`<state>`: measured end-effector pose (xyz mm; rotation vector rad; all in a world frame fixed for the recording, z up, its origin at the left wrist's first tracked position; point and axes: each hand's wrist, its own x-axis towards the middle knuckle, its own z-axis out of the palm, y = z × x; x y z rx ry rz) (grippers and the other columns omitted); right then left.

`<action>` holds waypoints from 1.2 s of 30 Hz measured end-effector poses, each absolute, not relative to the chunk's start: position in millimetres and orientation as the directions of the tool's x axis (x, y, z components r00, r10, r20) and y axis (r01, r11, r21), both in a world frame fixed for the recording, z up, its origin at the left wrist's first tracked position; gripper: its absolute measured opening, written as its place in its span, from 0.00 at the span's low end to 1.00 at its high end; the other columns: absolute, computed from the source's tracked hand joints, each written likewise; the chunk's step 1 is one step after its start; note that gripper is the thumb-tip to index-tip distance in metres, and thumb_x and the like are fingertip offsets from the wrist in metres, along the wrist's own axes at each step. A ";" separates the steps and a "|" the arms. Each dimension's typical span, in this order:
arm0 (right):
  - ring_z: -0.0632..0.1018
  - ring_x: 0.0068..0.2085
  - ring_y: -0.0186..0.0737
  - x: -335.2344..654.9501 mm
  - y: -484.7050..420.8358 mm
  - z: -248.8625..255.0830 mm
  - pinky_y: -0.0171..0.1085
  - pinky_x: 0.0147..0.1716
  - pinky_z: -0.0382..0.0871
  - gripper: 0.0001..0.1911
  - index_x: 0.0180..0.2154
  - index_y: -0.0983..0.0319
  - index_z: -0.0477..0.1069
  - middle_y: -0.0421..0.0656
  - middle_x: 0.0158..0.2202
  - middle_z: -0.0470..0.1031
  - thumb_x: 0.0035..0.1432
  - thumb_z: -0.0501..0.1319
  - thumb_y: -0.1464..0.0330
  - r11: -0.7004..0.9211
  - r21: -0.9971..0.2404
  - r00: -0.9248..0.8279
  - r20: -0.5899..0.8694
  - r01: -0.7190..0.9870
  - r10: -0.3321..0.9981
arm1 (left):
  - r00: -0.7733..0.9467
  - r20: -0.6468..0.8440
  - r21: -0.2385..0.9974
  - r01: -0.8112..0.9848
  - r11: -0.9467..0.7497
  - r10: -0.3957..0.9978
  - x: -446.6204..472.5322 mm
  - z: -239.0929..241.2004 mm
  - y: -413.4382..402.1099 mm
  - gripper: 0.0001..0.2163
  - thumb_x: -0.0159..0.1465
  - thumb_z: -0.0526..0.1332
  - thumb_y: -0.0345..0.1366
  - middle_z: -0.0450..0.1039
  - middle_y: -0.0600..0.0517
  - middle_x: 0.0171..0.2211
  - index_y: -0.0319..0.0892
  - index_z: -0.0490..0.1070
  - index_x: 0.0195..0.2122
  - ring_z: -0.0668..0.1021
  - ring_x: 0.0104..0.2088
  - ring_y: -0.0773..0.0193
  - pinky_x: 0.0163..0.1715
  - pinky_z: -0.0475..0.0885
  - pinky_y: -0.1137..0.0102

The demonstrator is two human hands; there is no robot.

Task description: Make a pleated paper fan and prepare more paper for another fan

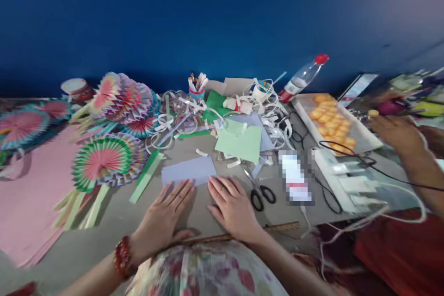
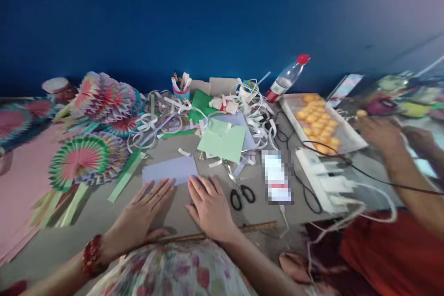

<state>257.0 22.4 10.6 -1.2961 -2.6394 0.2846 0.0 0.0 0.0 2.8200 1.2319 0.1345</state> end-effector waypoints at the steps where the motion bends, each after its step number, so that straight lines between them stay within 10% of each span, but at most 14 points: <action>1: 0.62 0.65 0.45 258.8 20.9 10.2 0.51 0.67 0.42 0.28 0.65 0.62 0.60 0.42 0.67 0.60 0.69 0.54 0.57 0.597 -0.250 -0.595 0.091 0.763 0.798 | 0.675 0.051 0.086 0.731 -0.677 0.736 -4.3 1.6 -0.6 0.42 0.66 0.48 0.63 0.48 0.42 0.71 0.36 0.44 0.71 0.56 0.69 0.51 0.69 0.35 0.55; 17: 0.71 0.57 0.48 266.1 23.8 16.8 0.56 0.63 0.52 0.19 0.59 0.60 0.68 0.42 0.60 0.71 0.69 0.55 0.66 0.635 -0.231 -0.605 0.191 0.738 0.773 | 0.512 0.108 0.051 0.853 -0.519 0.852 -64.6 8.2 -34.5 0.30 0.69 0.57 0.47 0.58 0.45 0.67 0.41 0.55 0.68 0.63 0.67 0.53 0.67 0.52 0.58; 23: 0.73 0.53 0.47 254.4 47.3 24.0 0.47 0.55 0.67 0.15 0.52 0.61 0.74 0.47 0.55 0.76 0.69 0.54 0.68 0.649 -0.277 -0.591 0.268 0.709 0.761 | 0.439 0.231 0.204 0.851 -0.484 0.869 -55.0 18.7 -9.7 0.13 0.70 0.55 0.37 0.68 0.45 0.62 0.42 0.73 0.52 0.69 0.62 0.54 0.61 0.66 0.60; 36: 0.67 0.61 0.53 224.2 74.9 8.5 0.51 0.58 0.64 0.30 0.65 0.66 0.60 0.51 0.64 0.66 0.64 0.60 0.66 0.618 -0.160 -0.599 0.151 0.770 0.786 | 0.465 0.160 0.080 0.873 -0.481 0.871 -14.2 1.0 46.9 0.29 0.69 0.57 0.48 0.59 0.41 0.67 0.37 0.58 0.66 0.63 0.66 0.51 0.64 0.60 0.56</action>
